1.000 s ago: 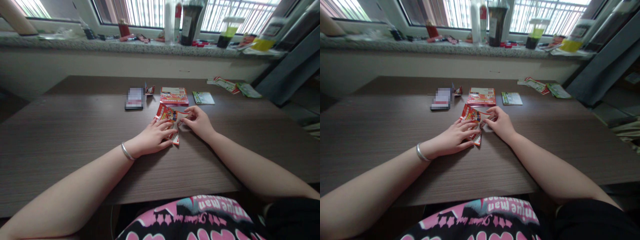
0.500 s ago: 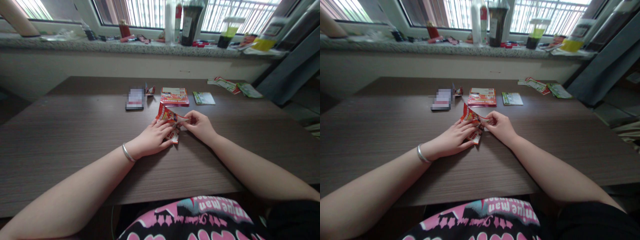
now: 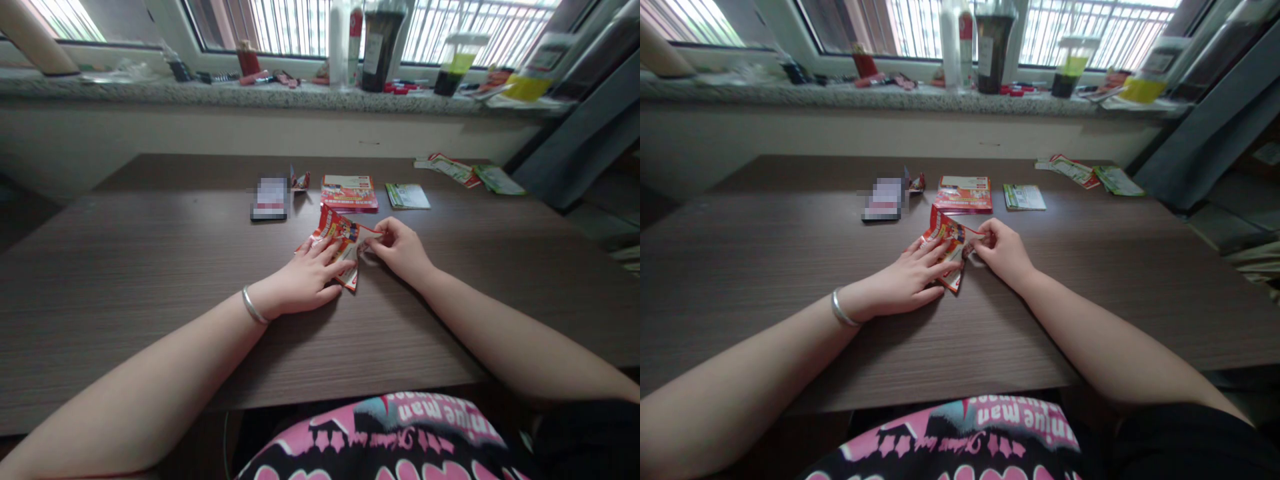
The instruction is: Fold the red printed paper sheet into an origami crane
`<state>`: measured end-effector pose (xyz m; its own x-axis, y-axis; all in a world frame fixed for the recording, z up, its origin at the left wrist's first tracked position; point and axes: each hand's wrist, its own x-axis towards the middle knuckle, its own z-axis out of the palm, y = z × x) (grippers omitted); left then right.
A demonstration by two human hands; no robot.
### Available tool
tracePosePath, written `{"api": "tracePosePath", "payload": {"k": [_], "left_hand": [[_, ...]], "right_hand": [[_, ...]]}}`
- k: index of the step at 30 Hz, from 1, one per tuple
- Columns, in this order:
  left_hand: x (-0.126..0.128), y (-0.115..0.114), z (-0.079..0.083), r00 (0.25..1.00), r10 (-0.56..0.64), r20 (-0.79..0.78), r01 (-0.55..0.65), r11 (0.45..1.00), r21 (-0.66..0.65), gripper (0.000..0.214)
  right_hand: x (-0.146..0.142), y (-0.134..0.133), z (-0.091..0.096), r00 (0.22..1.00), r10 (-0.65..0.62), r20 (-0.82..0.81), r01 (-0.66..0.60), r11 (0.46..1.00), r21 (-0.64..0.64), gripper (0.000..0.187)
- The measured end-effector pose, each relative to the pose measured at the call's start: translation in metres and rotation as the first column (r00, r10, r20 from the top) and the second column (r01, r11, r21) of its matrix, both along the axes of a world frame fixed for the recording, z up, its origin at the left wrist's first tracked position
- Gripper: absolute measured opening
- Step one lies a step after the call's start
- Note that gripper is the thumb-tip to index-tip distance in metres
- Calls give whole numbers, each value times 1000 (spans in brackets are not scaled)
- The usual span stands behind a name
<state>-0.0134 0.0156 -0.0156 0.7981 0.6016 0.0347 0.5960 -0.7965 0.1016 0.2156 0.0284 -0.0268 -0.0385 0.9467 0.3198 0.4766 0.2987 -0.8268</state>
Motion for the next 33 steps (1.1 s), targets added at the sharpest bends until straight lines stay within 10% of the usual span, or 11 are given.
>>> {"api": "tracePosePath", "payload": {"k": [11, 26, 33], "left_hand": [[1, -2, 5, 990, -102, 94, 97, 994, 55, 44], [0, -3, 1, 998, 24, 66, -27, 999, 47, 51], [0, -3, 3, 996, 33, 85, -39, 996, 75, 49]], "right_hand": [[8, 13, -9, 986, -73, -148, 66, 996, -55, 27], [5, -5, 7, 954, 150, 259, -185, 976, 118, 9], [3, -4, 4, 960, 187, 207, -215, 969, 123, 25]]}}
